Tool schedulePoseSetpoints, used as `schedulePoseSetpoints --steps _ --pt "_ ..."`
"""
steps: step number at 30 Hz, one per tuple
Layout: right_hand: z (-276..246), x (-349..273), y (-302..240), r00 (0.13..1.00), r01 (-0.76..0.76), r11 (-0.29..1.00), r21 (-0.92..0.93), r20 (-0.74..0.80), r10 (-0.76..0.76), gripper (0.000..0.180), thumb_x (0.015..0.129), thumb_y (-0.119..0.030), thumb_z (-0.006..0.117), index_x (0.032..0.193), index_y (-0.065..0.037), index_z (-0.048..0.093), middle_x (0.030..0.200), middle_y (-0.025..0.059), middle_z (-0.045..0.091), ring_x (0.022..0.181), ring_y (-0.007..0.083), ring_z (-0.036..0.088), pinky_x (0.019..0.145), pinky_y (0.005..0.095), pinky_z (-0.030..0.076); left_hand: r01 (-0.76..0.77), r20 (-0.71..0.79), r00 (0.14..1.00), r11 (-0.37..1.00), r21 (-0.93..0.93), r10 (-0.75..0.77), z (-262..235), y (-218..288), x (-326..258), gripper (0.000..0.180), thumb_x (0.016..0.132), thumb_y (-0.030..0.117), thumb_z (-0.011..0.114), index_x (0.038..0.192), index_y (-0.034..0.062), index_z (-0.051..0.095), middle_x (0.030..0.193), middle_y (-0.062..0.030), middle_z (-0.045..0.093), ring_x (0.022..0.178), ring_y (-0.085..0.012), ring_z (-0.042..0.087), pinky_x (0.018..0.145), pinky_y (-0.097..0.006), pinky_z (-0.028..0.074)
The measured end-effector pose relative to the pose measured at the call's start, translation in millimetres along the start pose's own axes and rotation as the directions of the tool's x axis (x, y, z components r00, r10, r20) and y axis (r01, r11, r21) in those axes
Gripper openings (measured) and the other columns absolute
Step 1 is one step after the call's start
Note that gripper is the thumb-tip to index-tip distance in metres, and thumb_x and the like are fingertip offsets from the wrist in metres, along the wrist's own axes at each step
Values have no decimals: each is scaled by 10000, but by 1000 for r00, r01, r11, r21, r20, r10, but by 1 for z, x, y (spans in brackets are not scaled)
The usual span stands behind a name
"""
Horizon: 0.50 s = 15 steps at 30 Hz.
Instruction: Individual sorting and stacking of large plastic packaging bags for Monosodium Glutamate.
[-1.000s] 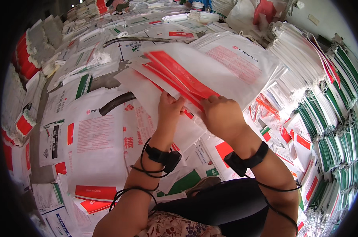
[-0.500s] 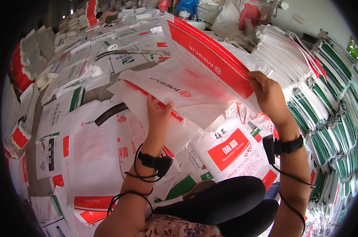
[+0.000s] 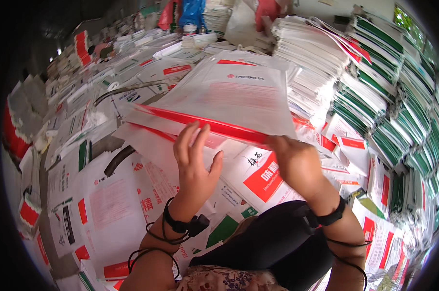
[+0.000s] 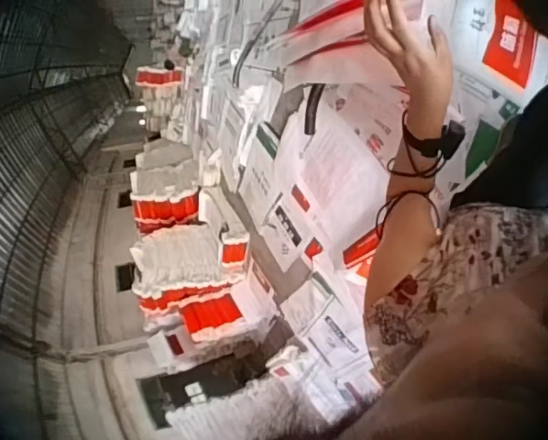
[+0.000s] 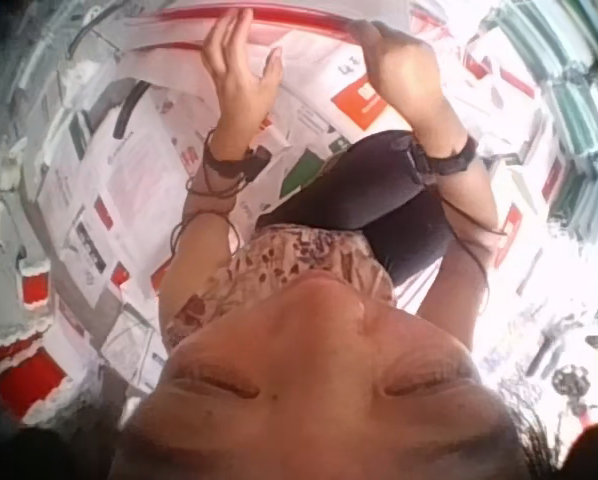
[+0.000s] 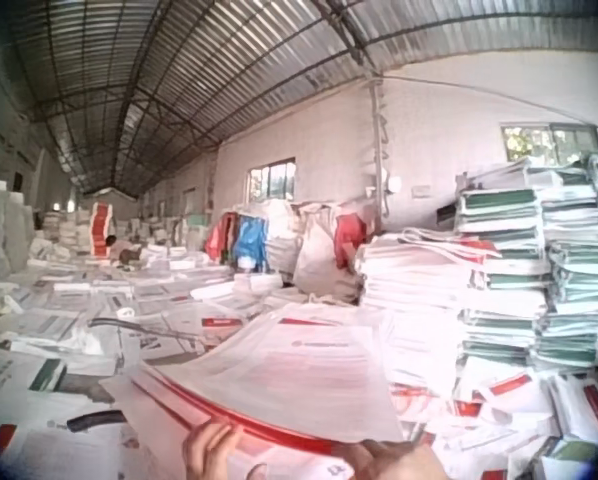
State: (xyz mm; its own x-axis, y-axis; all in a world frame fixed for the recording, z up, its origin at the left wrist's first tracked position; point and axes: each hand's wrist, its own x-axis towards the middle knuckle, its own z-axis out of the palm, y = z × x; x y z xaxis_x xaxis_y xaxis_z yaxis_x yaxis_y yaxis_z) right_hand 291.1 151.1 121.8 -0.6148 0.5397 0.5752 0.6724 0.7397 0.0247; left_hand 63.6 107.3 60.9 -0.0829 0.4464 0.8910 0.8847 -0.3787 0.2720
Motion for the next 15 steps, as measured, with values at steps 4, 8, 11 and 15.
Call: schedulePoseSetpoints --steps 4,8,11,15 --pt "-2 5 -59 971 240 970 22 -1 -240 173 771 -107 578 936 -56 582 742 88 589 673 249 643 582 336 520 -116 120 987 990 79 106 -14 15 17 610 653 -52 681 1247 65 604 1284 -100 535 1025 -316 518 864 -397 461" --pt "-8 7 -48 995 -10 863 505 92 -42 286 884 -234 613 1099 -47 592 868 138 650 743 292 668 647 362 529 -191 308 934 982 -4 183 -30 -12 18 319 625 -77 628 896 82 684 976 -71 624 969 -310 540 845 -403 461" --pt "12 12 3 863 -486 697 527 162 479 454 930 -323 644 1276 -50 536 1077 222 657 922 355 672 797 377 526 -224 232 951 972 66 203 -55 -41 14 267 616 -101 591 810 68 660 878 -78 616 944 -318 547 856 -428 454" --pt "99 -7 114 477 -661 229 714 165 863 904 824 -400 749 1457 29 266 1441 255 407 1311 432 418 1076 474 368 -231 136 963 973 -13 231 -72 -78 11 288 613 -104 570 814 78 665 880 -96 629 946 -313 553 881 -465 443"
